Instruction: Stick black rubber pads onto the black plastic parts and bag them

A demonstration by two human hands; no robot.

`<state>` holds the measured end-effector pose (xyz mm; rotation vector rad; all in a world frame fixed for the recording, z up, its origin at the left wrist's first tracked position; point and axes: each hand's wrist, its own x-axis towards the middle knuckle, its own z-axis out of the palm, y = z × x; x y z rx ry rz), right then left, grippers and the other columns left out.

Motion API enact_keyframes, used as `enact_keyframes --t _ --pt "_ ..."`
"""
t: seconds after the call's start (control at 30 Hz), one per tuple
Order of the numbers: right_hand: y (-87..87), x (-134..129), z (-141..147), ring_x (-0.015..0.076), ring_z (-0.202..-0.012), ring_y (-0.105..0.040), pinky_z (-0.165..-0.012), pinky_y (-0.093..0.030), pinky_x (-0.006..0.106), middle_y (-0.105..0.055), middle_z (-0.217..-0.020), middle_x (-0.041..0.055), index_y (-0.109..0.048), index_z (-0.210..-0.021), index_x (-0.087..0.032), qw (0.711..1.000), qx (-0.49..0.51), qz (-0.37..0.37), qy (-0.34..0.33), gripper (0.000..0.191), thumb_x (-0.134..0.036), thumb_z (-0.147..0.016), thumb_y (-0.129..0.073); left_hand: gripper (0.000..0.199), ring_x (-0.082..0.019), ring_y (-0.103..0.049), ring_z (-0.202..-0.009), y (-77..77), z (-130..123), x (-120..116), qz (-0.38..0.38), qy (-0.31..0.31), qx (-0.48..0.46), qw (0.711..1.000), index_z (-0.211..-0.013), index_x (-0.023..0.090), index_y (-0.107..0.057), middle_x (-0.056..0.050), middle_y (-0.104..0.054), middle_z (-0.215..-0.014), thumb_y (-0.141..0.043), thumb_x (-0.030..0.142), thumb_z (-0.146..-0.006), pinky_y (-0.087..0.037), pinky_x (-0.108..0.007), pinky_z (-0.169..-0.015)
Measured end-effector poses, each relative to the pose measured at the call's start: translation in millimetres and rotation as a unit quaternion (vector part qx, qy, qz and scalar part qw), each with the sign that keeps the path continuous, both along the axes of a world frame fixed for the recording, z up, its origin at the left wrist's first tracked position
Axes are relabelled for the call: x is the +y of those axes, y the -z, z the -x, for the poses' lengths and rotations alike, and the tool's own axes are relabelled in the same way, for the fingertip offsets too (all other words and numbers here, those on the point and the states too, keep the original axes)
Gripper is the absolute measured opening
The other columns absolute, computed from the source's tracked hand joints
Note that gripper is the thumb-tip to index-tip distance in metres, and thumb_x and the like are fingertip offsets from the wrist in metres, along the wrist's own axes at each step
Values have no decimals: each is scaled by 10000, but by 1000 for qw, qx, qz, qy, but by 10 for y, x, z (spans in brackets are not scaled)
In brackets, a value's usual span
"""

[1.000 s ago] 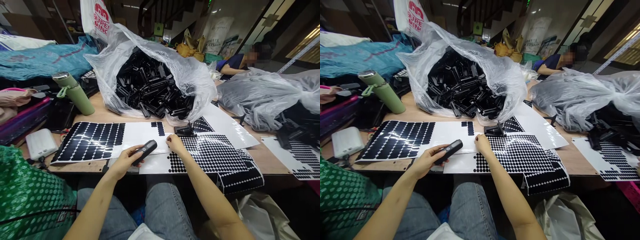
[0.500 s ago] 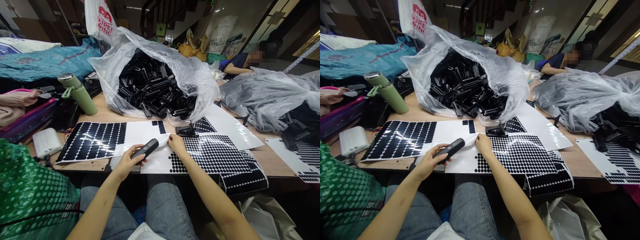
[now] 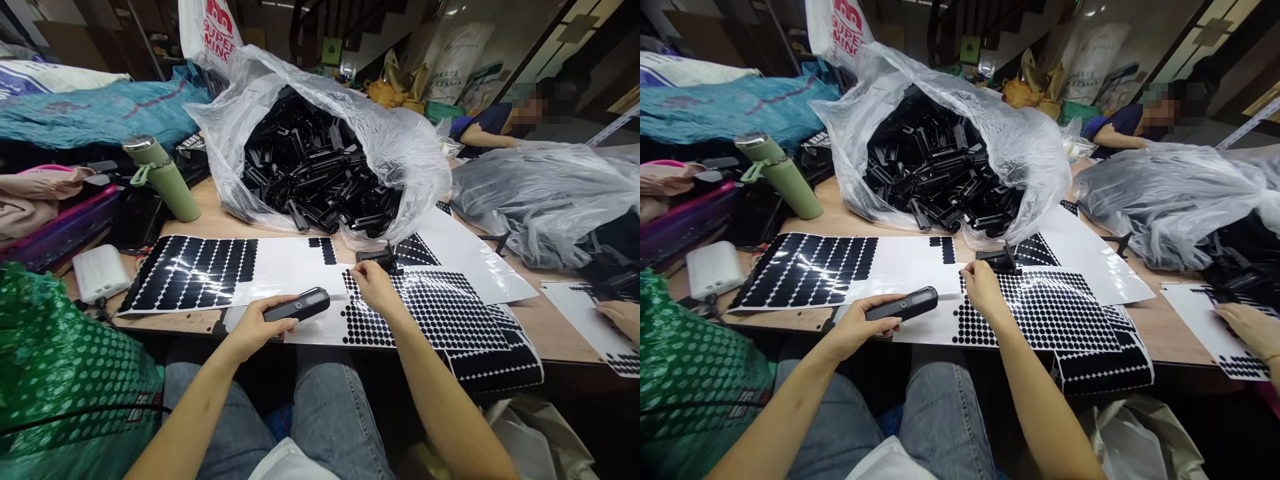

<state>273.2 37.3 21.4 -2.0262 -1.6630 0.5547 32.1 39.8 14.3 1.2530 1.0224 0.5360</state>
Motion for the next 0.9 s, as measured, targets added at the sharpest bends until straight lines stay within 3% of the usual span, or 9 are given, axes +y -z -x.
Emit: enact_keyframes --t 0.07,0.13,0.23,0.33,0.7,0.83,0.9 --pt "-142 -201 196 151 -751 -514 -667 -393 272 -559 -838 40 -532 -822 -182 989 139 -36 -25 182 -311 -831 -404 527 -132 -563 -583 -29 -17 -25 -22 8 21 1000 -1138 151 -552 -29 -644 -737 -674 322 -654 -489 -293 -596" --pt "-222 -362 415 145 -770 -506 -682 -398 274 -540 -843 22 -515 -774 -198 974 211 -53 -71 117 -280 -811 -441 487 -139 -573 -626 -43 -40 -49 -77 15 36 996 -1116 177 -572 -42 -639 -854 -659 342 -667 -491 -306 -629" --pt "-232 -485 659 146 -798 -492 -721 -400 295 -505 -894 31 -482 -710 -197 970 225 -57 -68 113 -223 -809 -434 419 -184 -578 -840 -50 -67 -89 -186 23 45 981 -1086 207 -596 -49 -608 -999 -642 330 -688 -458 -327 -787" --pt "-186 -513 746 161 -864 -485 -781 -394 327 -474 -982 53 -478 -712 -196 972 220 -61 -48 120 -215 -818 -423 391 -197 -537 -967 -54 -75 -126 -243 34 50 968 -1091 220 -595 -42 -600 -1000 -626 308 -711 -397 -329 -883" --pt "-101 -547 729 189 -957 -477 -849 -389 370 -452 -1035 64 -472 -693 -198 976 211 -41 -49 132 -245 -811 -439 387 -193 -533 -933 -82 -103 -166 -233 47 55 970 -1112 221 -583 -49 -581 -954 -604 294 -733 -401 -333 -857" --pt "-28 -539 723 193 -936 -492 -825 -399 362 -472 -1005 69 -487 -705 -200 979 179 -74 -55 122 -251 -808 -447 382 -195 -541 -911 -20 -115 -142 -228 37 49 972 -1094 224 -595 -44 -585 -935 -613 305 -721 -406 -342 -857" --pt "28 -377 677 199 -920 -497 -810 -401 357 -494 -970 71 -496 -759 -200 983 145 -104 -43 82 -273 -791 -483 398 -186 -561 -848 26 -119 -108 -203 15 47 978 -1098 223 -592 -43 -586 -941 -616 319 -713 -441 -334 -802"
